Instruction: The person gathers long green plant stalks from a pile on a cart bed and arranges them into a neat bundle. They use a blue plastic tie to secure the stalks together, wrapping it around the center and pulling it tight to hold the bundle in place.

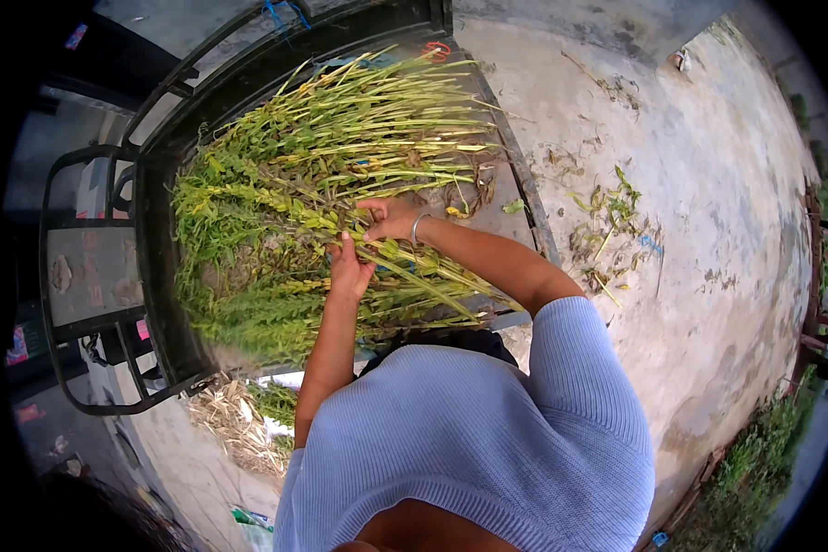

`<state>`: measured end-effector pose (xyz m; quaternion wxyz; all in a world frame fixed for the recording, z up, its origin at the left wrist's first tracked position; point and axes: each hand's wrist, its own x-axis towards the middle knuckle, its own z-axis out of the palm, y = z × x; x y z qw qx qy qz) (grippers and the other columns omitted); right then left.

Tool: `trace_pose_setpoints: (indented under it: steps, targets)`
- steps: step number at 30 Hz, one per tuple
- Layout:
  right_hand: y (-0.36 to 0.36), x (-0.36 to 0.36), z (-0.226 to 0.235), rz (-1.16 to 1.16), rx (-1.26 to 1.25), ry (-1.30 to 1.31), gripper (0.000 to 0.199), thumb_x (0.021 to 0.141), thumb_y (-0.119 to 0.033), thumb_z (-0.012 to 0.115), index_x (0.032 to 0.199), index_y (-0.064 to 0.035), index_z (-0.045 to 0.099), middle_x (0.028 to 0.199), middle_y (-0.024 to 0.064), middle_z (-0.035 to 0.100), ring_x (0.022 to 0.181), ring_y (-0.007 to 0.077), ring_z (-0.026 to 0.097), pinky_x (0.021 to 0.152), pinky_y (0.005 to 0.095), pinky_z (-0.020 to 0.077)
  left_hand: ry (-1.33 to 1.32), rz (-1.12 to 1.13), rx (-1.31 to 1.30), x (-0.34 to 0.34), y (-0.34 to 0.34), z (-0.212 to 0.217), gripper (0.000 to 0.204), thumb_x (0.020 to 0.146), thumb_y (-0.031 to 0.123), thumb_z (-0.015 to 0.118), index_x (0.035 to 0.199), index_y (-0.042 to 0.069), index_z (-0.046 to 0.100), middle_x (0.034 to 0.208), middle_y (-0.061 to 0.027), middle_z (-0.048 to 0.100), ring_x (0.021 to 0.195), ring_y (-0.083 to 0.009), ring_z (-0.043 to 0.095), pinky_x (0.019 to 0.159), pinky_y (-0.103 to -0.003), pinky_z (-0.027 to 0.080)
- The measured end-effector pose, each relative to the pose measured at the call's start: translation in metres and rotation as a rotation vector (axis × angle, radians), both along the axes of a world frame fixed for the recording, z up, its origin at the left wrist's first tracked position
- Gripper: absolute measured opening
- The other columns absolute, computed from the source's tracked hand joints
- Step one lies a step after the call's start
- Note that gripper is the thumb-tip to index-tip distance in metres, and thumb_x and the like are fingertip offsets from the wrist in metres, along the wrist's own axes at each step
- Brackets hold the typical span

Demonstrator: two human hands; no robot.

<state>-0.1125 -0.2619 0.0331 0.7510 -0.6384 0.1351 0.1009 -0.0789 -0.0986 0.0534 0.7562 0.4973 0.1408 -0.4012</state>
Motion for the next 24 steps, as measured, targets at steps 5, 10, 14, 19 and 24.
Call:
trace_pose_setpoints:
  steps: [5, 10, 14, 19, 24]
  targets:
    - [0.004, 0.001, -0.006, 0.045, -0.175, 0.071, 0.074, 0.065, -0.018, 0.08, 0.129, -0.0072, 0.045, 0.085, -0.0008, 0.053, 0.074, 0.0091, 0.05, 0.068, 0.0239, 0.0436, 0.107, 0.053, -0.006, -0.004, 0.005, -0.004, 0.039, 0.088, 0.041, 0.052, 0.103, 0.005, 0.046, 0.095, -0.0062, 0.053, 0.074, -0.0161, 0.053, 0.059, -0.03, 0.047]
    - [0.008, 0.0, 0.002, 0.133, -0.409, -0.056, 0.078, 0.067, -0.034, 0.076, 0.133, -0.0111, 0.041, 0.088, 0.0052, 0.058, 0.079, 0.0141, 0.055, 0.066, 0.0294, 0.0427, 0.246, 0.008, -0.057, -0.002, 0.016, -0.013, 0.041, 0.084, 0.042, 0.057, 0.1, 0.005, 0.047, 0.081, -0.0041, 0.053, 0.066, -0.0135, 0.052, 0.054, -0.025, 0.044]
    - [0.004, 0.004, 0.001, 0.189, -0.115, -0.011, 0.062, 0.075, -0.024, 0.069, 0.13, -0.0083, 0.046, 0.092, 0.0061, 0.058, 0.083, 0.0157, 0.055, 0.072, 0.0302, 0.0451, 0.286, -0.002, -0.094, -0.005, 0.011, 0.007, 0.04, 0.085, 0.044, 0.055, 0.094, 0.007, 0.046, 0.072, -0.0025, 0.049, 0.062, -0.0112, 0.048, 0.052, -0.023, 0.041]
    - [-0.007, 0.013, -0.035, 0.029, -0.074, -0.063, 0.049, 0.08, -0.017, 0.064, 0.125, -0.0051, 0.049, 0.064, 0.0003, 0.054, 0.056, 0.008, 0.051, 0.05, 0.0253, 0.0421, 0.326, -0.108, -0.234, 0.001, 0.022, -0.004, 0.038, 0.086, 0.046, 0.052, 0.092, 0.009, 0.046, 0.067, 0.0001, 0.042, 0.058, -0.0093, 0.042, 0.051, -0.022, 0.038]
    - [-0.022, -0.005, 0.019, 0.075, -0.154, 0.06, 0.067, 0.076, -0.03, 0.069, 0.131, -0.0054, 0.04, 0.069, 0.0063, 0.056, 0.048, 0.0099, 0.048, 0.044, 0.0257, 0.0375, 0.245, -0.063, -0.13, -0.003, 0.027, -0.009, 0.035, 0.086, 0.045, 0.053, 0.094, 0.011, 0.046, 0.069, 0.0004, 0.043, 0.059, -0.0087, 0.042, 0.051, -0.022, 0.038]
